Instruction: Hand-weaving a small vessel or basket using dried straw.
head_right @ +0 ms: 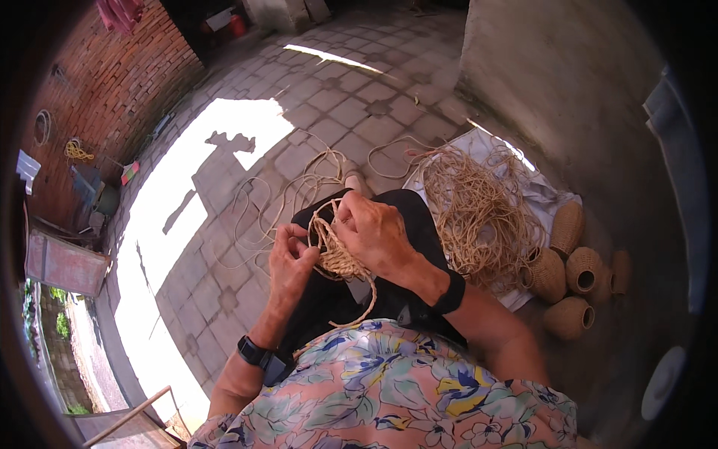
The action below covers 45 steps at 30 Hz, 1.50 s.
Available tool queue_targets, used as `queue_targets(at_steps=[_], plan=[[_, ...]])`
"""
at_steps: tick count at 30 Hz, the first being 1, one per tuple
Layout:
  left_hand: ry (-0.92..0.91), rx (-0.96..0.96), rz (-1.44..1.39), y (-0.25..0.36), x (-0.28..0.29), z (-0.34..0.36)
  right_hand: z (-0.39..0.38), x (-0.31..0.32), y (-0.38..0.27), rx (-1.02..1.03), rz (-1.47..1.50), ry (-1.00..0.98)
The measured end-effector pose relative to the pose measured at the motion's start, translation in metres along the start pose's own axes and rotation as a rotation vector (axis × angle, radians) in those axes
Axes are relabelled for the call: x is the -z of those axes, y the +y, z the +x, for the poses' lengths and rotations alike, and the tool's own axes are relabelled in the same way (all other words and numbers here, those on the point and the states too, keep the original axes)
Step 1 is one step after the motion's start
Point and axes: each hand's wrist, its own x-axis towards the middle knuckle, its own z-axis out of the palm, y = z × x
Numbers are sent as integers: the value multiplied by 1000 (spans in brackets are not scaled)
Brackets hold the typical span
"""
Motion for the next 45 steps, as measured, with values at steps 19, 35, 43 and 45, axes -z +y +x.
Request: queue_targets(at_steps=[19, 35, 43, 45], plan=[[7, -227, -96, -31, 7, -25, 10, -13, 2, -672, 425, -825], [-144, -33, 97, -41, 97, 4, -13, -16, -3, -224, 306, -262], [-179, 13, -209, -6, 190, 7, 0, -45, -16, 416, -119, -327], [-145, -3, -218, 17, 183, 4, 2, -58, -12, 446, -181, -371]])
